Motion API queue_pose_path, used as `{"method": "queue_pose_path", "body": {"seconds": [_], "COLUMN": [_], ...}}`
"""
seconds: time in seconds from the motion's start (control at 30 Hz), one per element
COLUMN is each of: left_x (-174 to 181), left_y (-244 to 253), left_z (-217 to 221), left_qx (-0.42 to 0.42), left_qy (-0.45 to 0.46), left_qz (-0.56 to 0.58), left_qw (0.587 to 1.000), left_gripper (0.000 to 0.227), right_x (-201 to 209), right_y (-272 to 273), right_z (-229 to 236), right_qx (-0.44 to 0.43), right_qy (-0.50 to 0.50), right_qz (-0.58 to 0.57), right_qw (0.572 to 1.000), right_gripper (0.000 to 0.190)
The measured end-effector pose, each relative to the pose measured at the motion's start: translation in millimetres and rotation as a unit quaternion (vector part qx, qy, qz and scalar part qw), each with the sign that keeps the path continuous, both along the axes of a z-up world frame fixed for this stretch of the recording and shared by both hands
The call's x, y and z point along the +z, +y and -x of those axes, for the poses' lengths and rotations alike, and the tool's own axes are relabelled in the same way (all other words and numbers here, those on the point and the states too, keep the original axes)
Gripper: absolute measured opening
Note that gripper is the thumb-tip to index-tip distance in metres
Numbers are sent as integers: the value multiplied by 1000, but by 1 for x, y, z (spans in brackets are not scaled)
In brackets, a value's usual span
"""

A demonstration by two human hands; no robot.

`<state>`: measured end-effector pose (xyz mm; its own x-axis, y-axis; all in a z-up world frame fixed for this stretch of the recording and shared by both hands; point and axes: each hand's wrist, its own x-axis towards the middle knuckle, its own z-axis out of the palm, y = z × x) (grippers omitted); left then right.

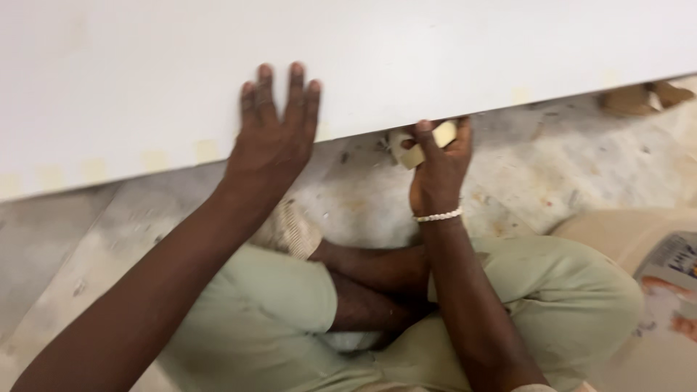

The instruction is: The person sits on the floor and applies strips of masking tape to the edges of a white furniture piece, using a screwdriver to press and secure the tape into the corners.

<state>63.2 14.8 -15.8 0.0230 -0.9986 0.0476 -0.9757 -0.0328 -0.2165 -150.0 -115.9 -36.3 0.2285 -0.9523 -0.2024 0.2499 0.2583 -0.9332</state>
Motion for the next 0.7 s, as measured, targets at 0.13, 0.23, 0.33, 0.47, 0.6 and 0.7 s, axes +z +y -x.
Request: {"method": "queue_pose_path", "body": {"seconds": [0.13,0.23,0.33,0.47,0.6,0.7], "left_x": [-5,6,12,14,7,-1], "left_y": [2,10,32,37,28,30], "left_z": [1,5,16,22,39,51], "left_qx": [15,29,41,56,93,123], "left_qy": [30,74,162,186,203,172], "left_qz": [27,49,35,56,45,48], "left_qw": [999,996,985,979,974,976], "left_gripper": [73,79,81,91,88,89], "right_x": [-9,-11,-5,23,73,126], "right_y": [11,19,21,47,84,112], "right_z": [-7,-4,6,17,35,53], "right_qx": [-24,-3,-24,-60,38,110], "right_qy": [20,-30,-8,26,-20,-41], "right_qz": [19,40,-20,2,75,127], "right_qw": [999,999,999,998,996,985], "right_gripper": [68,74,87,96,73,60]}}
